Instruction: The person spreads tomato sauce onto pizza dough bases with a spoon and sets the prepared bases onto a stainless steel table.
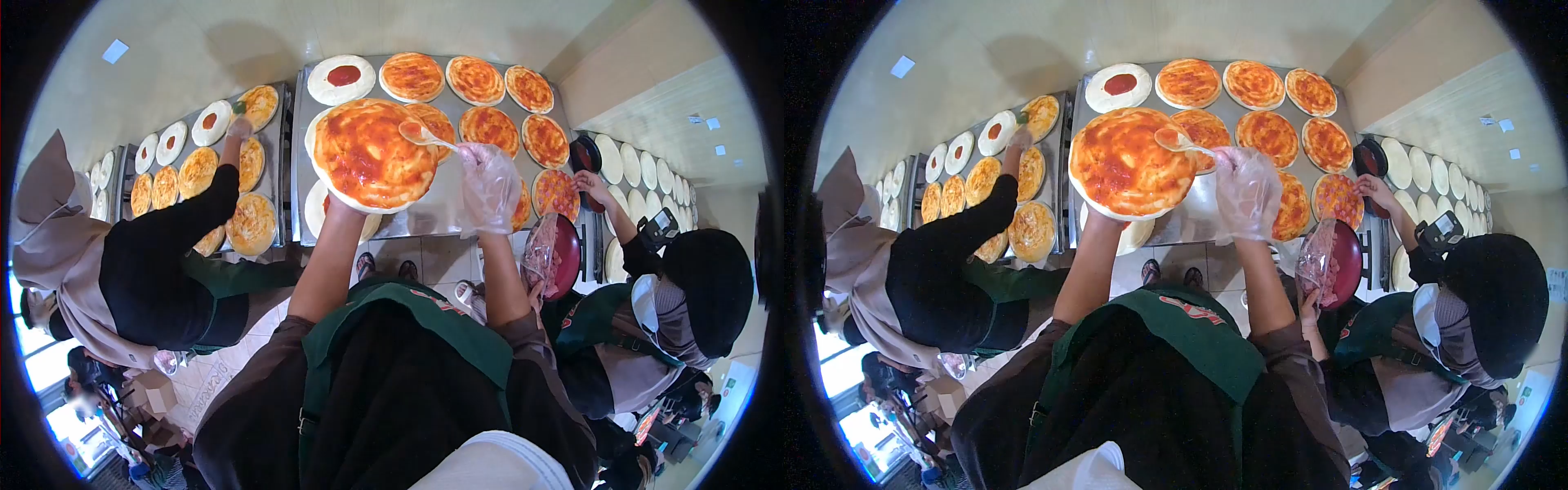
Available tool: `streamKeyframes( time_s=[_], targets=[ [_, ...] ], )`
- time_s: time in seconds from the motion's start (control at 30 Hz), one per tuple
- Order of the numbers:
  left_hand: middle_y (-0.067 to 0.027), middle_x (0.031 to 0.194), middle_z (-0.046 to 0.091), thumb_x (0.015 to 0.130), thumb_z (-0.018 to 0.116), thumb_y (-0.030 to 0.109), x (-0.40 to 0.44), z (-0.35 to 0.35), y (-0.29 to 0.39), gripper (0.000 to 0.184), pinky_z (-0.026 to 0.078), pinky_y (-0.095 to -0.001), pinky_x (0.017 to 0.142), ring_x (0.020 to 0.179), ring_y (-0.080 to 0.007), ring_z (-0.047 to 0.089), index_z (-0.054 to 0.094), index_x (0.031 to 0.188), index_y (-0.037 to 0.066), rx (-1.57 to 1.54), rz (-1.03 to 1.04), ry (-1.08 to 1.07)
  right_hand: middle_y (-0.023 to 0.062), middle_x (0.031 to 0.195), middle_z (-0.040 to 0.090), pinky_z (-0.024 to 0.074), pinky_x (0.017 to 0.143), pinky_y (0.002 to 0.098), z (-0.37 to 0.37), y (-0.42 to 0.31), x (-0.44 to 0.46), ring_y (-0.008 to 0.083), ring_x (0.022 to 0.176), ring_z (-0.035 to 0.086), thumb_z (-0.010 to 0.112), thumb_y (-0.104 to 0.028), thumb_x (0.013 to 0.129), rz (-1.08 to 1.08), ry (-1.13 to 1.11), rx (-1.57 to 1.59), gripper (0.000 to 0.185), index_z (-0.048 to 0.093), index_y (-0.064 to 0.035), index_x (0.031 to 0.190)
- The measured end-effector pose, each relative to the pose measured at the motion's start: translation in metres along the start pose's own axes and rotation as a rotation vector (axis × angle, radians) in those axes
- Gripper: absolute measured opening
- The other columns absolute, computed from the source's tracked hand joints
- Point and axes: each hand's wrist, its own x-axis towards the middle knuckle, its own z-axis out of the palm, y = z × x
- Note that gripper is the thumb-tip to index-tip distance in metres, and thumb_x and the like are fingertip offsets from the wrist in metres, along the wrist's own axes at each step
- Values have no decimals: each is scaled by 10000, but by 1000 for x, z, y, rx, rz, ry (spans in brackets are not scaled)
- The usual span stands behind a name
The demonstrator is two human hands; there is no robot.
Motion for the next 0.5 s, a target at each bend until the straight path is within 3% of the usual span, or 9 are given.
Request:
streamKeyframes(
  time_s=[0.03,0.13,0.23,0.37,0.5],
  targets=[
    [-162,1438,586,1034,499,493,-1,7,-1,596,564,-521,1032,1269,-349,620,489,1472,89,58,24,88,116,897,701,498,801,467,5,2,4,333,881,645,658,-313,977,68,14,124,219,781,-133,963],
    [-156,1464,570,1031,481,526,-5,31,-6,627,529,-550,1070,1289,-355,603,481,1490,100,225,76,292,121,896,700,495,791,467,-10,-37,-36,337,865,644,657,-310,977,-44,-81,-161,221,779,-127,959],
    [-154,1475,564,1037,460,532,2,-4,-2,626,509,-559,1092,1285,-361,604,477,1500,110,-172,-88,-160,132,898,703,496,772,477,-7,-53,-45,350,831,641,659,-313,973,-222,-42,-103,227,787,-125,962],
    [-174,1479,556,1012,510,575,-7,-8,-4,688,504,-581,1086,1307,-388,581,487,1481,72,-191,-77,-104,126,913,706,505,799,484,17,-22,2,350,906,662,664,-296,964,-123,164,-84,213,787,-123,976],
    [-174,1487,551,1012,509,577,-6,-6,-6,694,500,-585,1089,1316,-387,574,482,1488,73,79,-10,82,134,900,730,520,798,459,12,-33,-7,339,860,679,683,-254,957,-110,102,-31,188,790,-100,971]
  ],
)
